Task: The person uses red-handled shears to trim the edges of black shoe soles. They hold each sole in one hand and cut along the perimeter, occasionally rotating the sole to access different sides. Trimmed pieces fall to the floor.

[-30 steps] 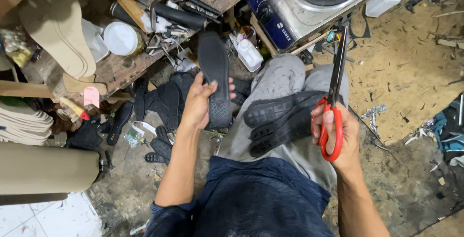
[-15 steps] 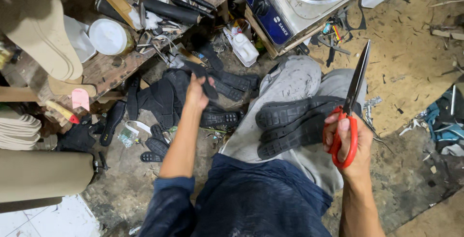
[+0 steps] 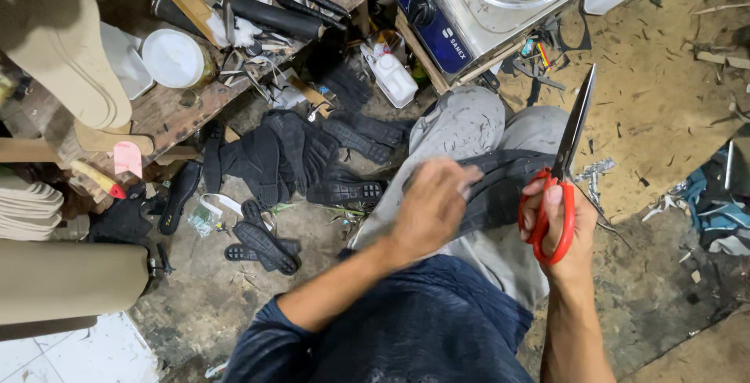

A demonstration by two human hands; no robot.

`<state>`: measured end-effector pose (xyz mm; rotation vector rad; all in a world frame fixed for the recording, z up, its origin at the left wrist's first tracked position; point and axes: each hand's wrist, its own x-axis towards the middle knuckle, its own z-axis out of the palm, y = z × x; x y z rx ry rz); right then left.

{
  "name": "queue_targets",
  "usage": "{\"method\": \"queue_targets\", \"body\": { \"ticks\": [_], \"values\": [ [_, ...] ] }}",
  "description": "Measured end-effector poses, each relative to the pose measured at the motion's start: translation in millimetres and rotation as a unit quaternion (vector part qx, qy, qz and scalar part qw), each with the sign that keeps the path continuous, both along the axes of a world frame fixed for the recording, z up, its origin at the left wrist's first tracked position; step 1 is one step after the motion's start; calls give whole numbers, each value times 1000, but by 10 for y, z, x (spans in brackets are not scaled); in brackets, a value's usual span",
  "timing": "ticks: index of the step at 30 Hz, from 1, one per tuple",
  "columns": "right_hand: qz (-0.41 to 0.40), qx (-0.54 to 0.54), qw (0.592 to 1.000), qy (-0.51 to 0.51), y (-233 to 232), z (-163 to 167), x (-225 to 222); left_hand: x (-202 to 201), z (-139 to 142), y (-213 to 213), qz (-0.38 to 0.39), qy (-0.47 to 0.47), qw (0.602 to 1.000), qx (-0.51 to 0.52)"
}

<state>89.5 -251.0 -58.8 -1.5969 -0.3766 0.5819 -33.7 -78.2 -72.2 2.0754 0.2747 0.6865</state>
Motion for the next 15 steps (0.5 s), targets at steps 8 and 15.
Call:
{"method": "queue_targets", "body": {
  "ticks": [8,15],
  "values": [
    [5,8,1000,-5,-5,-4,7,-3,-479,-479,-29,192,945,261],
    [-13,14,999,-36,-68,34,22,-38,-492,-384,-34,119,986,108]
  ]
}}
